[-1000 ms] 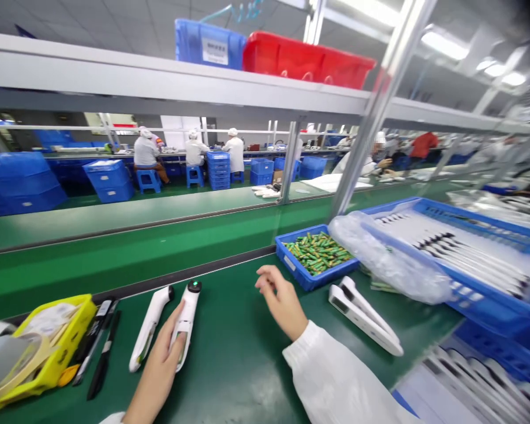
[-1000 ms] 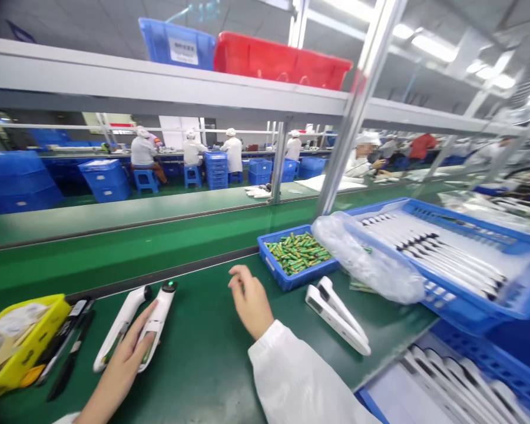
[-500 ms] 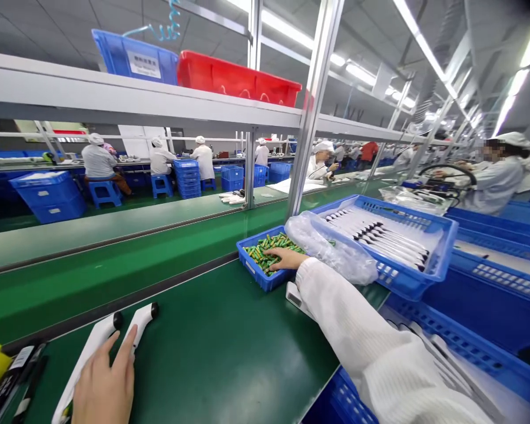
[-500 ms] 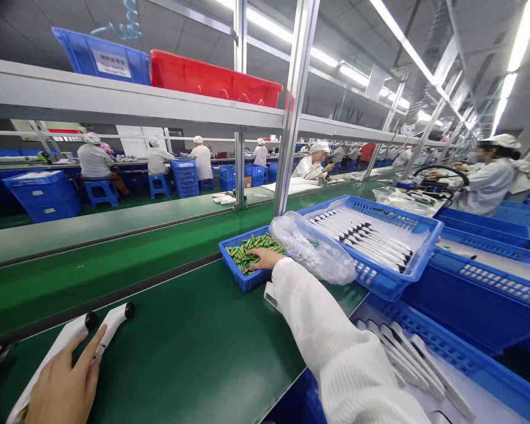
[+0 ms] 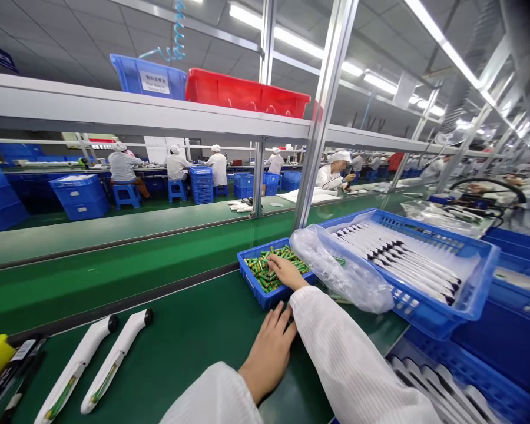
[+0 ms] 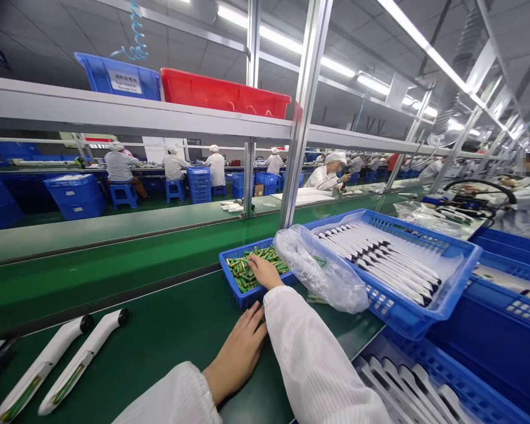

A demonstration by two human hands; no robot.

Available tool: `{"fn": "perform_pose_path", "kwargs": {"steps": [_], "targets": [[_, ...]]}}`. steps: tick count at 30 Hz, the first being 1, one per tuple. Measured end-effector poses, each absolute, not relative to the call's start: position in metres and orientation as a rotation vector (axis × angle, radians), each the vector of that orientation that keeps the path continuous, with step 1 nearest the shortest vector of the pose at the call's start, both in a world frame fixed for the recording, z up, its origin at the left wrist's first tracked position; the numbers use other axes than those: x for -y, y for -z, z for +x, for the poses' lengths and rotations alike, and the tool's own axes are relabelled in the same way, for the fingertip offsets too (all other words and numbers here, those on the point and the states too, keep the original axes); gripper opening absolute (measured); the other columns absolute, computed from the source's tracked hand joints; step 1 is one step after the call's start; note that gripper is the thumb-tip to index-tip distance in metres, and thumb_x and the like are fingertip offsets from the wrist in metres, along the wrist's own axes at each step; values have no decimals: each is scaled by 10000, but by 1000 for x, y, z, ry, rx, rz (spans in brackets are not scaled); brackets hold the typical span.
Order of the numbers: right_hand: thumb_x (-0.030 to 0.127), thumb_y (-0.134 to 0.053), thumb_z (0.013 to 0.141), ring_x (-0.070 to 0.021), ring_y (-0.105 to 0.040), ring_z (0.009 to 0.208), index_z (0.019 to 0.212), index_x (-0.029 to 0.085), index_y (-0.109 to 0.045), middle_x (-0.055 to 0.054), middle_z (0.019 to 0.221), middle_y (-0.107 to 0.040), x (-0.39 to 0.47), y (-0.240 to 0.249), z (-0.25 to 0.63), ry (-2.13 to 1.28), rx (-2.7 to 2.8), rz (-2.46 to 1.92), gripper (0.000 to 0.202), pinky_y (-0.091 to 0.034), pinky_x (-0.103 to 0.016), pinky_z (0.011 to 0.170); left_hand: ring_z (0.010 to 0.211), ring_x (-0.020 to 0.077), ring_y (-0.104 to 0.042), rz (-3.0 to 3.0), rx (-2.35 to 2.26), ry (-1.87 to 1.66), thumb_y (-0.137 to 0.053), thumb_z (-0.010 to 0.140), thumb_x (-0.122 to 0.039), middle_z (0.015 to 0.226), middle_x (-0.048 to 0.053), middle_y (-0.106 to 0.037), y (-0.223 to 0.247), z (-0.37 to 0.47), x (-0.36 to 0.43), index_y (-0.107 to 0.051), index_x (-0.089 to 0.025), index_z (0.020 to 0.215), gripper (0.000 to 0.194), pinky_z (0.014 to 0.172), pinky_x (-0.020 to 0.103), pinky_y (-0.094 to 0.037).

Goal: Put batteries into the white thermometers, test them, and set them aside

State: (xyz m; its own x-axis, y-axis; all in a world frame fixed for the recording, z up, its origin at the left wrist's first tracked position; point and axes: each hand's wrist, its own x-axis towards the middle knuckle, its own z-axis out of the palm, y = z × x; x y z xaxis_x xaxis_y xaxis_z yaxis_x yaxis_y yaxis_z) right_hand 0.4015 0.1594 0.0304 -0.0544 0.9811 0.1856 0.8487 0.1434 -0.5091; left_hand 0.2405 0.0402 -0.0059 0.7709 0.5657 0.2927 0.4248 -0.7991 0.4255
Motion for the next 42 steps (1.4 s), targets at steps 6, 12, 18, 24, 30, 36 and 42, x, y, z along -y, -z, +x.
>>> {"fn": "perform_pose_path", "kwargs": {"steps": [6,12,18,24,30,36,42], "targets": [[218,-404,964,-171,-614,810,1037,145,-567,-16,794,-653,-159,-29,401,-368,1870,-1685,193,-453,-347,787,1282,337,-378,2576,-856,-567,-508,786,-30,1390,182,-424,2,257,-44,-444,-148,1311,542,1075,530,-274],[172,-422,910,-173,-615,764,968,174,-578,-27,814,-674,-162,-26,402,-376,1767,-1639,167,-442,-321,771,1180,312,-457,2441,-927,-523,-562,780,-72,1336,141,-442,-7,208,-27,-573,-218,1121,371,963,463,-393],[196,-476,813,-200,-622,651,830,194,-591,-40,744,-684,-160,-26,400,-425,1603,-1526,116,-448,-329,701,975,235,-543,2147,-969,-597,-711,698,-213,1041,46,-577,-2,103,-12,-631,-263,987,304,878,355,-427],[373,-513,766,-219,-616,681,942,173,-586,-119,964,-655,-144,-48,375,-558,1359,-1304,277,-429,-297,509,1072,237,-528,1113,-846,-1108,-692,739,-356,1156,67,-571,-1,25,-9,-349,-283,1383,733,965,352,-357],[512,-593,741,-74,-441,418,1001,176,-517,-56,832,-633,-114,-50,280,-892,1281,-1061,431,-260,-192,349,891,148,-577,589,-582,-1263,-528,875,-356,1257,72,-550,-19,3,-14,-413,-292,1341,485,881,312,-445],[505,-596,773,-25,-302,363,925,146,-552,47,619,-473,-75,-14,176,-1322,1275,-998,392,-167,-166,348,508,68,-401,422,-604,-1260,-501,882,-380,779,59,-584,-16,0,-21,-607,-107,1028,327,462,184,-397],[424,-703,752,-11,-263,377,919,170,-564,73,612,-420,-45,-5,153,-1728,1287,-842,334,-162,-164,355,495,68,-423,465,-677,-1338,-458,882,-430,661,9,-538,-6,3,-25,-586,-130,762,348,493,194,-395]]}}
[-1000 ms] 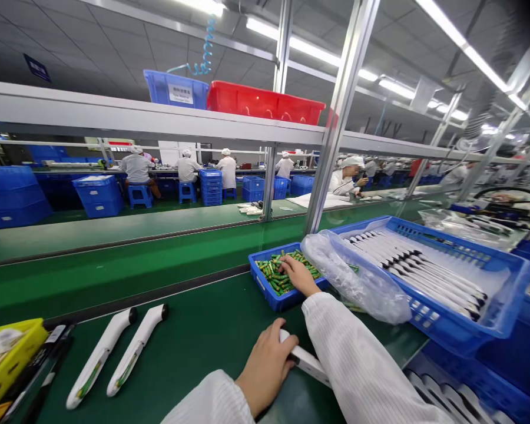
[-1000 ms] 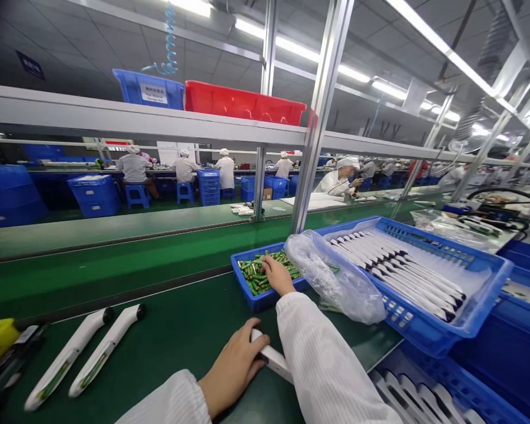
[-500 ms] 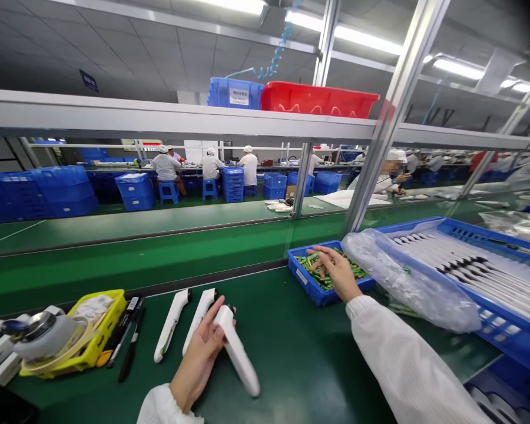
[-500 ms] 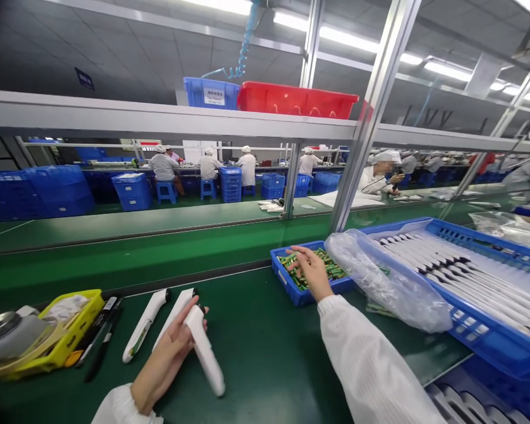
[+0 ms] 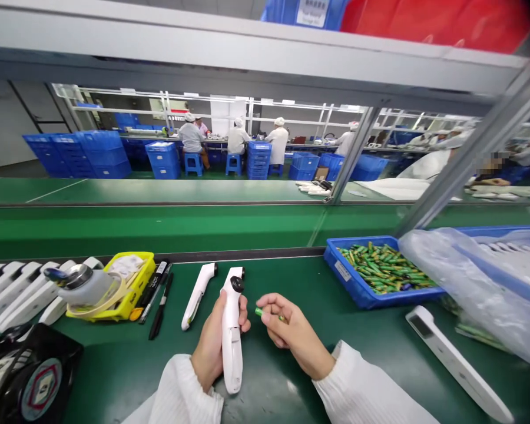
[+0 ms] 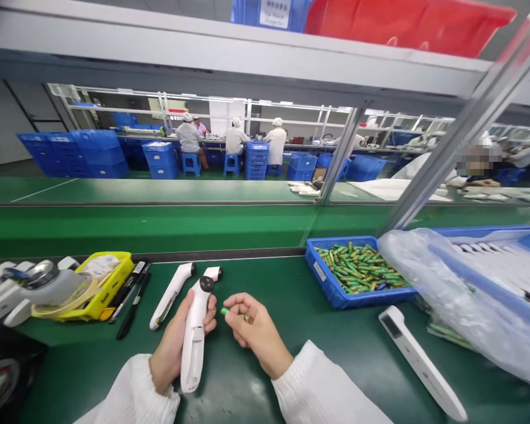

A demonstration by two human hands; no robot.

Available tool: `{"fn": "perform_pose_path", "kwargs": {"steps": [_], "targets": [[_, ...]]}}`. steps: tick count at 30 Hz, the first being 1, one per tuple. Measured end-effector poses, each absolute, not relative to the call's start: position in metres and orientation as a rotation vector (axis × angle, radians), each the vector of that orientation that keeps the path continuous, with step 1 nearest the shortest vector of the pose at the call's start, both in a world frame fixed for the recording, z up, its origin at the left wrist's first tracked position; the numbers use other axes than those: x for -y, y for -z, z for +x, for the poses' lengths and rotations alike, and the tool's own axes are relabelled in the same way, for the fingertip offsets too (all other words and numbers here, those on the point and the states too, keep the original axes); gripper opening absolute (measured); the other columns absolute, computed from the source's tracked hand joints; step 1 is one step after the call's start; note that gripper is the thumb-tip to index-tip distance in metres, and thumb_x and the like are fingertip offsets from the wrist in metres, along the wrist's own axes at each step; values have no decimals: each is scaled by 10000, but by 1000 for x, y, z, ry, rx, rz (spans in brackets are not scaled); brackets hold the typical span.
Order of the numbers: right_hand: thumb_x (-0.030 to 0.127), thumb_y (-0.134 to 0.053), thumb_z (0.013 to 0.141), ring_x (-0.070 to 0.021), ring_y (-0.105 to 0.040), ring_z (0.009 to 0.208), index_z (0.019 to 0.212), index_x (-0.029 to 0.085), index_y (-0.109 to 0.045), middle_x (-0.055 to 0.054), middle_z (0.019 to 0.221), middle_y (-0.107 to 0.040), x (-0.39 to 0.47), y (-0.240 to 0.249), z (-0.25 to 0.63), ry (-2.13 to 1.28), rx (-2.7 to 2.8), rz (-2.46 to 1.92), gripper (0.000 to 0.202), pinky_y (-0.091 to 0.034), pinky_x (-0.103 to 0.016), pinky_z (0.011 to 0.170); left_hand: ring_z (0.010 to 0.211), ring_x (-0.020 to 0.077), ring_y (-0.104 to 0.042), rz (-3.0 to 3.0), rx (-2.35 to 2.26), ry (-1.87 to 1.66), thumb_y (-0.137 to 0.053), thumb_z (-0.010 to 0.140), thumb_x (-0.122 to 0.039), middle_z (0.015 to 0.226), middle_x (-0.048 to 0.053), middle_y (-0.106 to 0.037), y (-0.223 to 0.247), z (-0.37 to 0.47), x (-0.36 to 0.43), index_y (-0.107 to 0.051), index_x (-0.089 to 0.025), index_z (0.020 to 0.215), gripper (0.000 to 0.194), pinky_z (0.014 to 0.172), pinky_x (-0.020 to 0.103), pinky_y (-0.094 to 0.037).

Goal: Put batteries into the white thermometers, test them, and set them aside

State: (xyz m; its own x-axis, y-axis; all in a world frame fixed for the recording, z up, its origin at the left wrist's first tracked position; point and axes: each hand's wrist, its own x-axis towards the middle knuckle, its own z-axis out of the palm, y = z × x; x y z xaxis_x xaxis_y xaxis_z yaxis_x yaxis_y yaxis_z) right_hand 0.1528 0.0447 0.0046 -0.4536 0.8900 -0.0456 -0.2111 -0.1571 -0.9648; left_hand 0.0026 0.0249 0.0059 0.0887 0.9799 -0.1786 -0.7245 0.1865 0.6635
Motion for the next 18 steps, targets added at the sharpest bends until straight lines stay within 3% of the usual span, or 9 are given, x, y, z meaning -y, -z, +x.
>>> {"fn": "perform_pose_path", "kwargs": {"steps": [3,6,8,11,13,18], "targets": [[469,-678,770,-19,-213,382,769,164,-537,79,556,-391,-37,-6,156,-1723,1360,-800,337,-151,-178,363,465,108,-488,554,-745,-1303,-359,889,-513,514,39,-555,-4,4,-21,-593,-111,699,503,494,215,-397],[478,-590,834,-57,-313,479,719,151,-547,42,581,-432,-30,-12,157,-1633,1547,-764,349,-240,-191,445,414,135,-514,676,-925,-1242,-265,879,-583,454,86,-594,-3,4,-16,-594,-111,667,614,446,222,-369],[393,-586,843,-76,-369,543,713,150,-543,25,623,-470,-25,-15,156,-1585,1654,-782,279,-285,-203,509,390,136,-497,730,-1018,-1224,-220,866,-622,453,73,-601,-1,5,-14,-597,-126,696,646,420,227,-354],[220,-614,780,-77,-374,535,771,172,-511,54,608,-458,-20,-17,153,-1547,1705,-897,113,-278,-198,506,430,138,-510,799,-1083,-1241,-204,864,-633,495,40,-605,0,5,-11,-607,-147,773,638,463,244,-397],[148,-606,743,-76,-367,515,793,191,-475,77,586,-435,-18,-16,152,-1504,1711,-977,146,-266,-191,488,469,144,-529,856,-1142,-1251,-200,869,-626,518,23,-597,0,5,-10,-609,-158,815,624,503,256,-424],[134,-576,759,-87,-406,538,791,205,-433,73,612,-460,-14,-7,151,-1374,1805,-1047,162,-300,-194,508,482,153,-540,993,-1286,-1304,-283,875,-591,588,11,-603,-5,7,-5,-599,-180,904,519,506,275,-437]]}}
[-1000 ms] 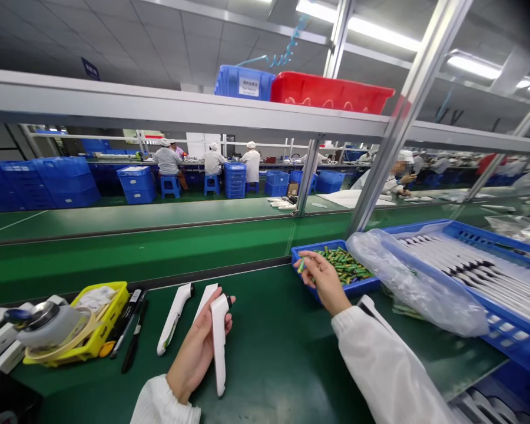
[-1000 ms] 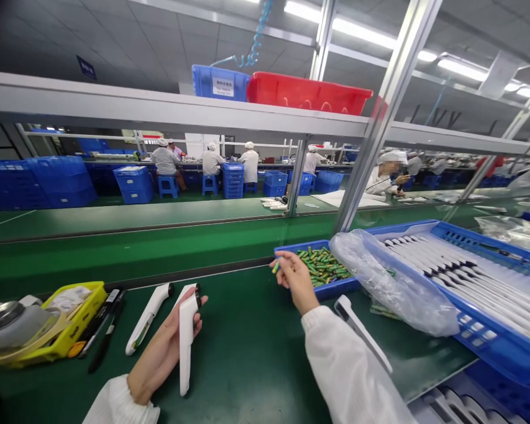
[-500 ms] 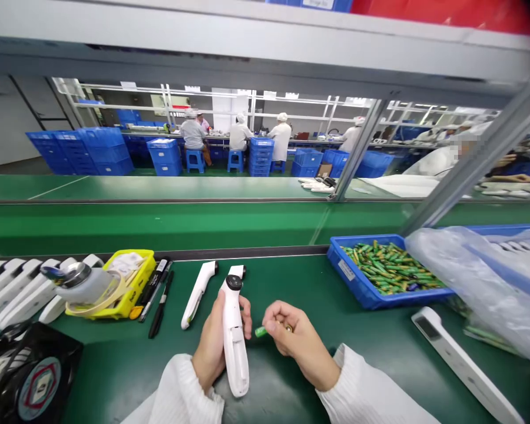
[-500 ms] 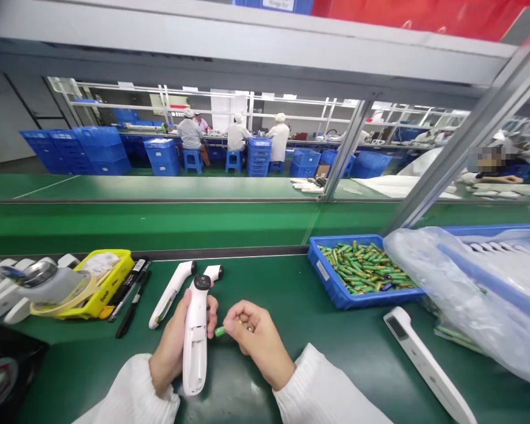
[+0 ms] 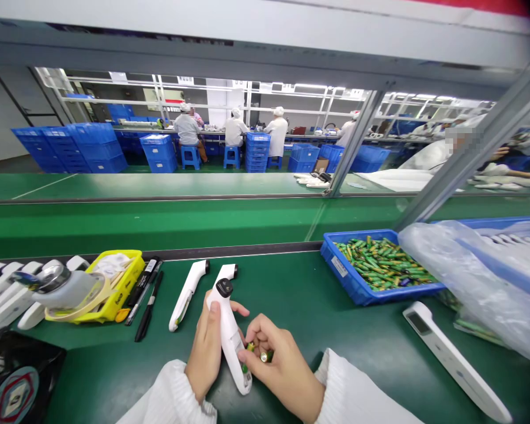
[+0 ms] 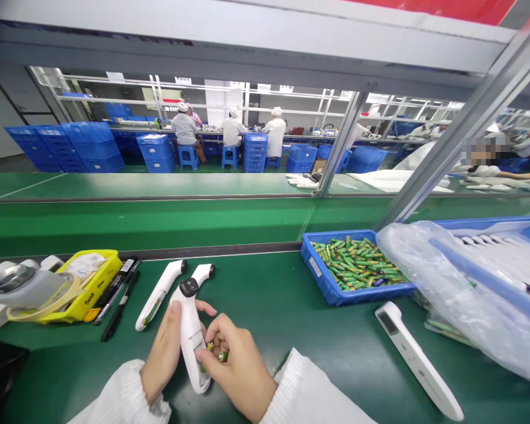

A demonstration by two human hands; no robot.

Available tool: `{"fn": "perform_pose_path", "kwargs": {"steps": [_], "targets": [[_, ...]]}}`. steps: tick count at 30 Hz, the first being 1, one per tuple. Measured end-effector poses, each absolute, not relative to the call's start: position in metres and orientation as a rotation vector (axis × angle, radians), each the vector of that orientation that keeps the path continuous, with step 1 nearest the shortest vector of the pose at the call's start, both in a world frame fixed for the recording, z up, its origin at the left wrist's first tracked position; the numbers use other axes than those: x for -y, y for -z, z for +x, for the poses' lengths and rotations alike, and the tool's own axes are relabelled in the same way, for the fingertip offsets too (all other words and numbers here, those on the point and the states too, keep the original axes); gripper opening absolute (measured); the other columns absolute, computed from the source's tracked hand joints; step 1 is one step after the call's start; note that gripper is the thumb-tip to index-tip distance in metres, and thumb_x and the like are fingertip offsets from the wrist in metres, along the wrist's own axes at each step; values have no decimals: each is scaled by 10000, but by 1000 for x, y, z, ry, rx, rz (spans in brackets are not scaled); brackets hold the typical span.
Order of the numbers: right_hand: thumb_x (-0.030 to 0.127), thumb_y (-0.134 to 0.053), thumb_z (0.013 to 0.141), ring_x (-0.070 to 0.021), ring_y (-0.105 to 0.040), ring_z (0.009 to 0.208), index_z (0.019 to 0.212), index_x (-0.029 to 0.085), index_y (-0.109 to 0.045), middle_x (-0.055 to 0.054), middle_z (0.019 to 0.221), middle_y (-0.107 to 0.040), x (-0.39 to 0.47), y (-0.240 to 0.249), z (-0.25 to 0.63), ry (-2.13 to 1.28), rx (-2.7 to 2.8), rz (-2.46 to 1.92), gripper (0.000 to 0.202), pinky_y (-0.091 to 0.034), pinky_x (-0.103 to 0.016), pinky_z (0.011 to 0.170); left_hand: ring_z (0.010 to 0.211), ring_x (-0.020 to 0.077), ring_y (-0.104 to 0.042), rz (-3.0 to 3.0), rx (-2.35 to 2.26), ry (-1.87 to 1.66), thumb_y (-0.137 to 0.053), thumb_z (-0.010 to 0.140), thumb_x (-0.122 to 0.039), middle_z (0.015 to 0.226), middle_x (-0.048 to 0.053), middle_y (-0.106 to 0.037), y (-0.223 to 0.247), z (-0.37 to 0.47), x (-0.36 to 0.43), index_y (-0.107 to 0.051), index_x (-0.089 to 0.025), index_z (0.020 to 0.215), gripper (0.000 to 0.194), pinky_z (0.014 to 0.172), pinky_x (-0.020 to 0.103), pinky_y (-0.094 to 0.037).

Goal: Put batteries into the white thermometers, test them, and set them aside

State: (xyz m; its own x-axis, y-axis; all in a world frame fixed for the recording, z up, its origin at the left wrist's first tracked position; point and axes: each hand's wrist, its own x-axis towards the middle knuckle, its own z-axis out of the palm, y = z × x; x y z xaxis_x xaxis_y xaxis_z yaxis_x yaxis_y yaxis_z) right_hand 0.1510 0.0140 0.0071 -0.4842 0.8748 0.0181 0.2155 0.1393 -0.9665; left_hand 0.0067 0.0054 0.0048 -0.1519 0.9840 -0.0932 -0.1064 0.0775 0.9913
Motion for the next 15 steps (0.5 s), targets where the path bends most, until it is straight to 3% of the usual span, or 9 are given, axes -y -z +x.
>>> {"fn": "perform_pose_path", "kwargs": {"steps": [4,7,12,15], "targets": [[142,-567,791,-99,-441,587,821,203,-468,61,647,-464,-12,-3,153,-1194,1939,-1048,119,-327,-205,561,493,171,-550,1028,-1280,-1316,-297,866,-602,616,29,-622,-10,5,-6,-598,-174,956,532,510,297,-448],[144,-558,809,-104,-451,613,839,203,-505,53,672,-455,-16,-5,156,-1057,1985,-1032,85,-332,-211,587,611,185,-605,1033,-1231,-1295,-344,855,-602,849,85,-675,-14,1,-8,-594,-169,974,514,584,317,-487],[221,-523,862,-128,-494,728,951,207,-561,-3,862,-516,-25,-12,162,-877,2105,-867,97,-353,-231,649,773,253,-655,821,-949,-1267,-408,871,-526,905,92,-652,-16,-7,-12,-537,-173,1054,417,617,383,-540],[220,-489,879,-112,-479,667,1007,213,-558,6,846,-536,-28,-11,165,-885,2157,-852,145,-343,-222,620,893,271,-641,738,-917,-1374,-474,865,-472,993,78,-622,-15,-7,-13,-533,-197,1057,341,686,414,-554]]}}
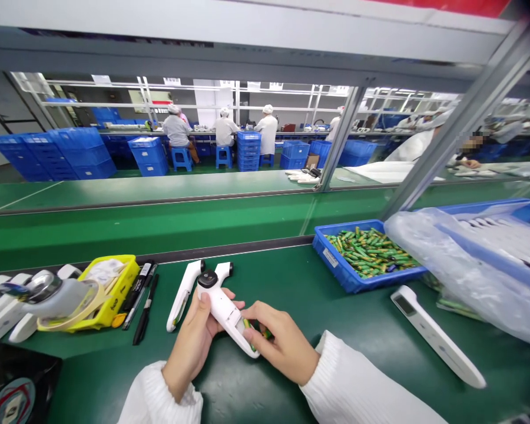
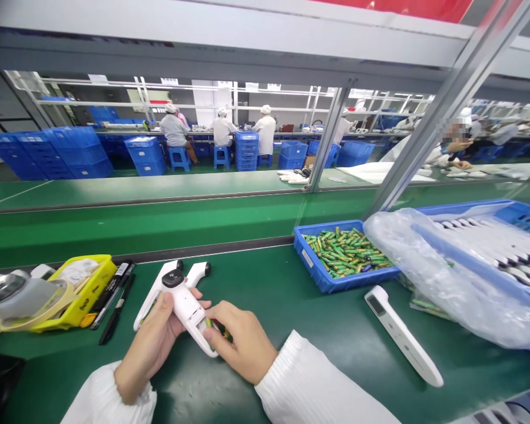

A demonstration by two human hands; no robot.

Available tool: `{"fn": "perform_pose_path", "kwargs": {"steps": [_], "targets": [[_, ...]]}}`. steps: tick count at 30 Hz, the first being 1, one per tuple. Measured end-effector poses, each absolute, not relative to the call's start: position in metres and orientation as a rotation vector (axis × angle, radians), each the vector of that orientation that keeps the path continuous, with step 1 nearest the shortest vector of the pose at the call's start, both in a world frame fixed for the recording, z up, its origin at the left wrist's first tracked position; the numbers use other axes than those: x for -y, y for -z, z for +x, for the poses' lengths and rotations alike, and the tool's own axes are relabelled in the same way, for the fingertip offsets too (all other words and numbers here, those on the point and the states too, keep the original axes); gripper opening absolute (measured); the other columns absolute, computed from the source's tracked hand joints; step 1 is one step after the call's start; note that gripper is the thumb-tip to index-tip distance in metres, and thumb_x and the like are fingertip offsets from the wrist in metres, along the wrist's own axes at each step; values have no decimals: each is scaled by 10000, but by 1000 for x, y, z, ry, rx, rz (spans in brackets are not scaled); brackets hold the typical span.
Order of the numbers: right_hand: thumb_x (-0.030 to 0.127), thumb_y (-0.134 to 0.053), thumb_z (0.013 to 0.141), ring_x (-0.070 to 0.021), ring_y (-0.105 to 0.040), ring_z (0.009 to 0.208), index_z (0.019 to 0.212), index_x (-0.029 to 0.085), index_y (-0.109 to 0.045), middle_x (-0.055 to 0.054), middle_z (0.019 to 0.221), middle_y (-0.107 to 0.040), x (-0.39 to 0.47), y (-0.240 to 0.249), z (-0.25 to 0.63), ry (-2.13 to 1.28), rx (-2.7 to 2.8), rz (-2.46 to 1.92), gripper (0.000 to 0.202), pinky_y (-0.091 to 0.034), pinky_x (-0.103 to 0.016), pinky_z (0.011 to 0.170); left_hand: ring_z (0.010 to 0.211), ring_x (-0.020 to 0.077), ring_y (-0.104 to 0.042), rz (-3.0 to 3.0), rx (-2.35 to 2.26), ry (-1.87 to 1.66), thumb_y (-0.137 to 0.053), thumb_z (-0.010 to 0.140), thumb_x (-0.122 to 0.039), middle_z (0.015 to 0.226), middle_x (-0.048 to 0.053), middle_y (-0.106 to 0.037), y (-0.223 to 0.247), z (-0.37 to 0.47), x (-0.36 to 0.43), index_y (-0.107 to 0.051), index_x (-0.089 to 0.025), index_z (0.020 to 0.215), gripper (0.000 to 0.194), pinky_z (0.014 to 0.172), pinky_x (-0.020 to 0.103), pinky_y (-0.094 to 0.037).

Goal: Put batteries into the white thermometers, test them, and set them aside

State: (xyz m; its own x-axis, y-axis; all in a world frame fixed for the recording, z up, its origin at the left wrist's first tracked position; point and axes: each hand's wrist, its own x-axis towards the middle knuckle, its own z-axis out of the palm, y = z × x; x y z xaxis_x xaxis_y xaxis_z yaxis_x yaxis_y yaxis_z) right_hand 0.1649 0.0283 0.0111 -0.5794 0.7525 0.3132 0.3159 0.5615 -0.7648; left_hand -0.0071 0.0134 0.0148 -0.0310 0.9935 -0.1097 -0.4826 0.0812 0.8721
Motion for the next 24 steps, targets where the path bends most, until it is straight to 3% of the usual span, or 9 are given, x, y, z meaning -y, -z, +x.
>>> {"fn": "perform_pose_path", "kwargs": {"steps": [7,13,17,20,24], "targets": [[208,-498,855,-100,-437,559,1001,207,-543,38,704,-541,-30,-9,166,-830,2163,-933,153,-329,-212,575,900,261,-639,671,-900,-1405,-519,848,-458,975,76,-619,-12,-3,-14,-572,-176,971,312,684,364,-549],[216,-529,840,-100,-450,551,967,212,-538,53,644,-514,-32,-14,172,-867,2123,-973,127,-325,-207,558,965,297,-612,657,-827,-1345,-443,867,-510,1036,120,-607,-2,-2,-13,-571,-156,991,397,733,409,-531],[214,-494,872,-102,-435,531,1029,217,-545,63,596,-457,-35,-13,175,-860,2097,-977,165,-316,-211,543,1003,271,-592,725,-805,-1228,-531,857,-402,1101,104,-584,-6,-4,-11,-565,-187,1050,291,836,431,-504],[225,-477,893,-117,-479,599,1010,211,-560,27,686,-532,-36,-15,177,-852,2086,-949,144,-354,-219,577,952,253,-613,771,-778,-1163,-529,867,-358,1104,100,-578,-12,-4,-10,-557,-192,1081,273,831,435,-512],[249,-491,894,-144,-528,697,998,198,-577,-29,846,-613,-35,-20,179,-709,2194,-893,144,-389,-246,645,858,235,-635,806,-792,-1138,-481,883,-399,1056,107,-580,-14,-3,-9,-536,-184,1111,319,694,393,-565]]}}
